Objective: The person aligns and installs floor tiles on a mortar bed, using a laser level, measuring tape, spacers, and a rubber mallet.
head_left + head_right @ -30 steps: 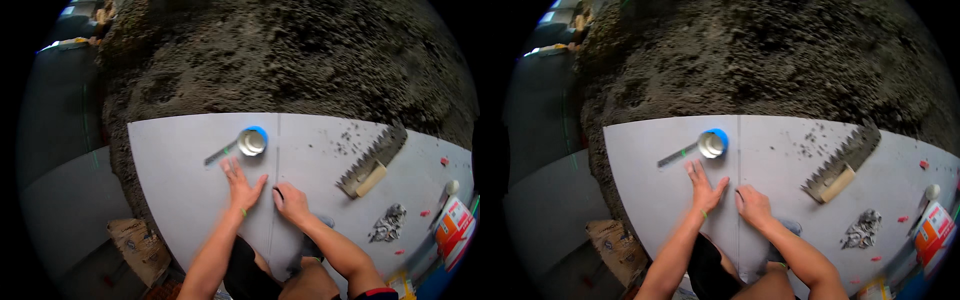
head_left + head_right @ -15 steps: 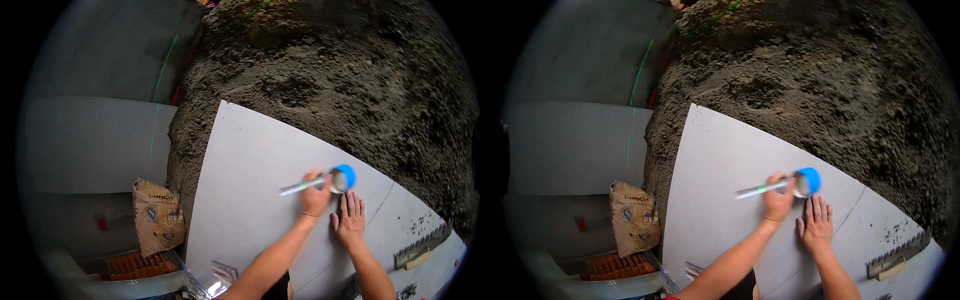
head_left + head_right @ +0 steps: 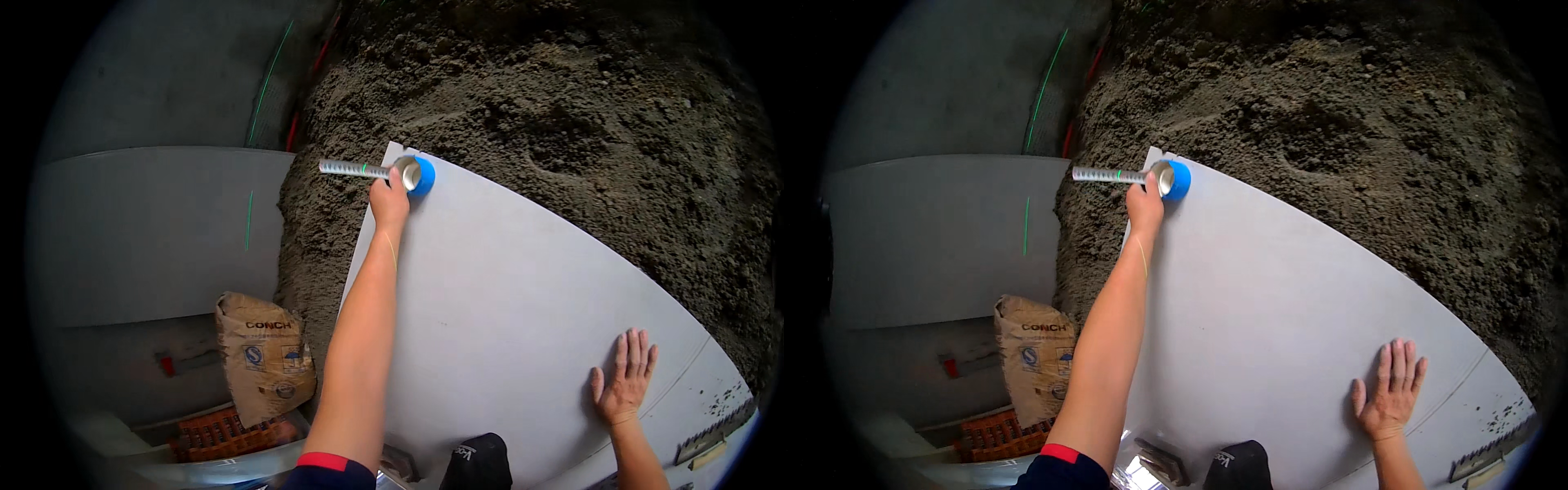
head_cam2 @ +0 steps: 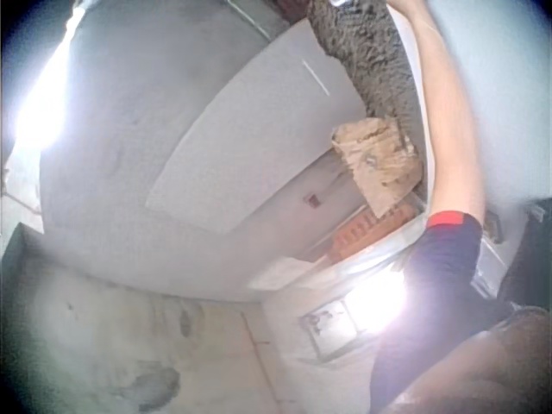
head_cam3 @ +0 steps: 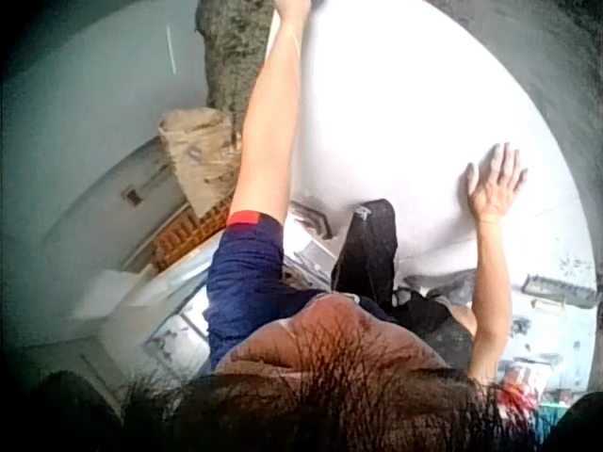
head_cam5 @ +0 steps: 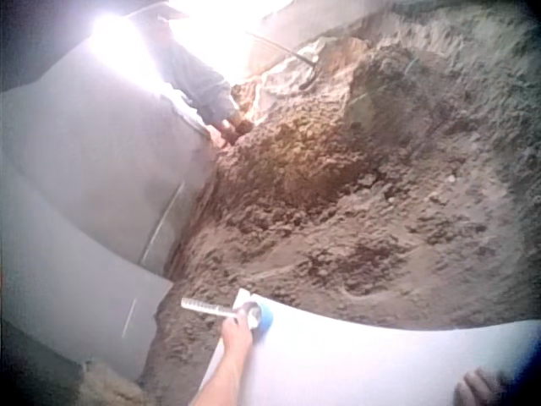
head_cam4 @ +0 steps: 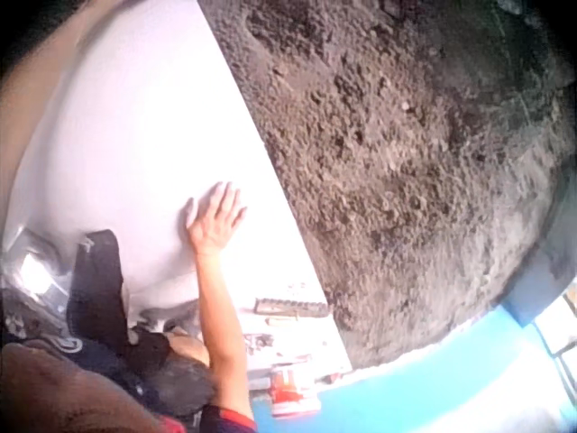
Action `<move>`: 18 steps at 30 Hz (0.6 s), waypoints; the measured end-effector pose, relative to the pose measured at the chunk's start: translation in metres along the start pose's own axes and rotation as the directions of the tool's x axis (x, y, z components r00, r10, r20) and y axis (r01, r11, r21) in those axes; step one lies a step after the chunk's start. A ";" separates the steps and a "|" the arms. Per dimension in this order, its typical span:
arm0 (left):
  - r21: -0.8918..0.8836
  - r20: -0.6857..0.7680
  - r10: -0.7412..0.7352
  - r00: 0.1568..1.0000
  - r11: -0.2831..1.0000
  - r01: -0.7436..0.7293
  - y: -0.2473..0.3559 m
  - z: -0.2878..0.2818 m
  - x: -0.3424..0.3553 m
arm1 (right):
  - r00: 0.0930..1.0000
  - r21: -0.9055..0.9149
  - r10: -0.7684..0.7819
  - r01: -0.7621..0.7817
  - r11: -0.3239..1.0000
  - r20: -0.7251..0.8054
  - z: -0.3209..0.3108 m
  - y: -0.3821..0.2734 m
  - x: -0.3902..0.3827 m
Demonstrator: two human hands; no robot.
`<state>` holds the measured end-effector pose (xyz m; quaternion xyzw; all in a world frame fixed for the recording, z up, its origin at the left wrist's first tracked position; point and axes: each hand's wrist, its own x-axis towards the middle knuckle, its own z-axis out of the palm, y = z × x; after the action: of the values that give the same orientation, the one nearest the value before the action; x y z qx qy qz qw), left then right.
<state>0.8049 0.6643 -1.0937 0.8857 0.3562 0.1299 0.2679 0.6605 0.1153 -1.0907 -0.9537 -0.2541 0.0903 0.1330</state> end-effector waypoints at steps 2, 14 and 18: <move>0.044 -0.037 -0.026 0.999 0.999 0.028 -0.016 -0.015 0.031 | 1.000 0.005 -0.020 0.020 1.000 0.002 -0.001 -0.004 0.003; -0.007 -0.058 -0.013 0.998 1.000 0.013 -0.014 -0.022 0.042 | 0.999 -0.055 -0.041 0.042 0.998 0.014 -0.003 -0.008 0.005; 0.052 -0.116 0.096 0.989 0.995 -0.090 -0.004 -0.012 0.049 | 0.999 -0.030 -0.016 0.014 0.999 -0.040 -0.007 0.000 -0.003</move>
<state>0.8323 0.7054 -1.0837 0.8981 0.3326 0.1863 0.2191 0.6597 0.1124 -1.0842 -0.9553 -0.2598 0.0662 0.1247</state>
